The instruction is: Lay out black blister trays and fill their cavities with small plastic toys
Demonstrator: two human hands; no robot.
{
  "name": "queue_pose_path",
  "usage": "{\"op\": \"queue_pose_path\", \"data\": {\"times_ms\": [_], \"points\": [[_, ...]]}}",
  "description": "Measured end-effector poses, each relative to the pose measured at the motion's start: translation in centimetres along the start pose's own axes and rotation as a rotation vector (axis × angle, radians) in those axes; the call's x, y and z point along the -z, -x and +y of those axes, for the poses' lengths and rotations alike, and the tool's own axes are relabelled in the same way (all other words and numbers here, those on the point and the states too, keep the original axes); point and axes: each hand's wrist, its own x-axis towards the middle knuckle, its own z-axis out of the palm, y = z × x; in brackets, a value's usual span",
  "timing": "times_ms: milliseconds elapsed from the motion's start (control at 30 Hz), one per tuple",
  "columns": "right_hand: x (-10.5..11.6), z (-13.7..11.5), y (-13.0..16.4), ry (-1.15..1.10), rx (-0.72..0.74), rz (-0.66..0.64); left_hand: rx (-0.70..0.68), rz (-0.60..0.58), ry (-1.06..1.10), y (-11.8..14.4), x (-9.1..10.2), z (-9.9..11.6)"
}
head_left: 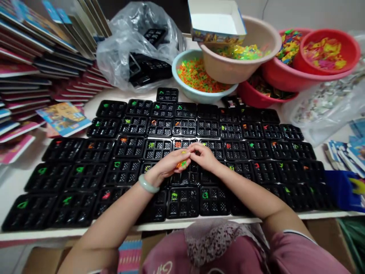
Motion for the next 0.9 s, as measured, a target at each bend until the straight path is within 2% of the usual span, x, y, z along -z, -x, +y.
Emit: {"op": "queue_pose_path", "data": {"times_ms": [133,300,400,467,533,600,700,800,900], "points": [[3.0,0.5,-0.4,0.009,0.038,0.040,-0.042,0.031,0.021,-2.7,-2.2,0.4],[6.8,1.2,-2.1,0.054,0.132,-0.112,-0.029,0.025,0.056,-5.3,-3.8,1.5],[8.5,2.1,-3.9,0.066,0.192,-0.129,-0.020,0.017,0.085,-6.6,-4.0,2.2],[9.4,3.1,-5.5,0.112,0.155,-0.055,-0.034,0.086,0.119,-7.5,-3.8,2.7],[10.2,4.1,-7.5,0.257,0.098,0.016,-0.068,0.211,0.175,-8.2,-3.2,3.2],[10.8,5.1,-9.4,0.460,0.055,0.005,-0.092,0.316,0.237,-8.6,-2.5,3.8],[11.2,5.6,-11.0,0.609,0.013,-0.071,-0.103,0.373,0.289,-9.0,-1.9,4.6],[10.8,4.9,-10.7,0.466,0.036,-0.064,-0.161,0.444,0.285,-9.7,-2.2,4.7],[10.0,3.8,-9.6,0.287,0.033,-0.119,-0.216,0.485,0.269,-11.1,-3.0,4.3]]}}
